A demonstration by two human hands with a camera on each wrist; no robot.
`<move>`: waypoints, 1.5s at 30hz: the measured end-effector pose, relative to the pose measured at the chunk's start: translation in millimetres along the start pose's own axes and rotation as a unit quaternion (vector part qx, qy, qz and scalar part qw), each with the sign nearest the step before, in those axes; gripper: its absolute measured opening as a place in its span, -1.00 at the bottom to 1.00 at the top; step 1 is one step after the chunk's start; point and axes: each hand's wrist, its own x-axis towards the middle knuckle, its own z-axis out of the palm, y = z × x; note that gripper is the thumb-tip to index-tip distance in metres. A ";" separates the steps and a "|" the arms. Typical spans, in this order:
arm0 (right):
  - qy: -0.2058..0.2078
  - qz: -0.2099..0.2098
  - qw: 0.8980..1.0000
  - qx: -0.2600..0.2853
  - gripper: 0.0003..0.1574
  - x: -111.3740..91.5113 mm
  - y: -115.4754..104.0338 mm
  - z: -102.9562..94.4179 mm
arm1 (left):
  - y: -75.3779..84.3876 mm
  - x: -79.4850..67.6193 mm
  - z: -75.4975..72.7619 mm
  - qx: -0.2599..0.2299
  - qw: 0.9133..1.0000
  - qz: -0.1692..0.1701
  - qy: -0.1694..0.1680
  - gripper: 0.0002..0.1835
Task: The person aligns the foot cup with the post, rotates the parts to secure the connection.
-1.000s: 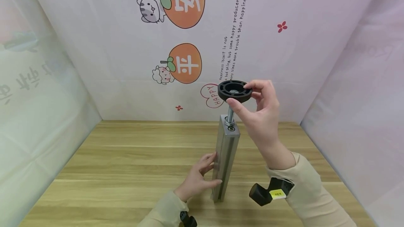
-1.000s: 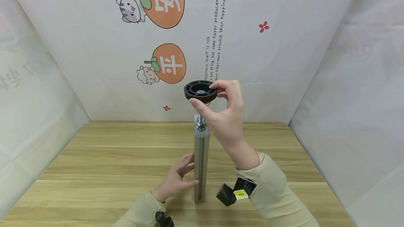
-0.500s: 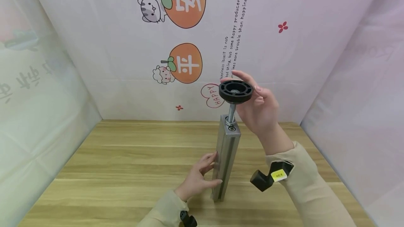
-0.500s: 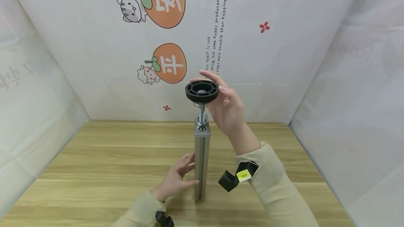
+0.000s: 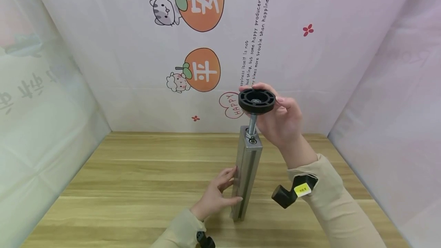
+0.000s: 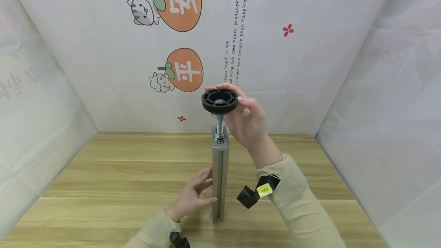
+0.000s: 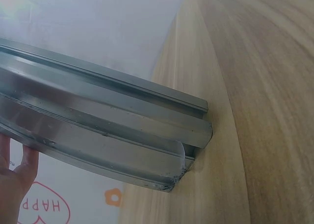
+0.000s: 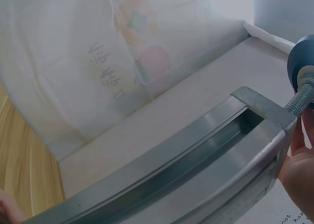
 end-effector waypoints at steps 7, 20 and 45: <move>-0.007 -0.006 1.000 -0.011 -0.60 -1.6 -0.1 -3.0 | -0.1 -0.8 0.7 -0.003 1.000 -0.003 0.001 -0.07; 0.010 -0.018 0.994 -0.111 -0.67 -7.8 -7.9 -5.3 | 1.0 -0.5 1.2 -0.002 1.000 -0.005 -0.003 -0.09; 0.113 -0.095 0.960 -0.239 -0.84 -16.2 -7.4 5.0 | 2.3 0.4 2.6 -0.017 1.000 0.005 -0.004 -0.07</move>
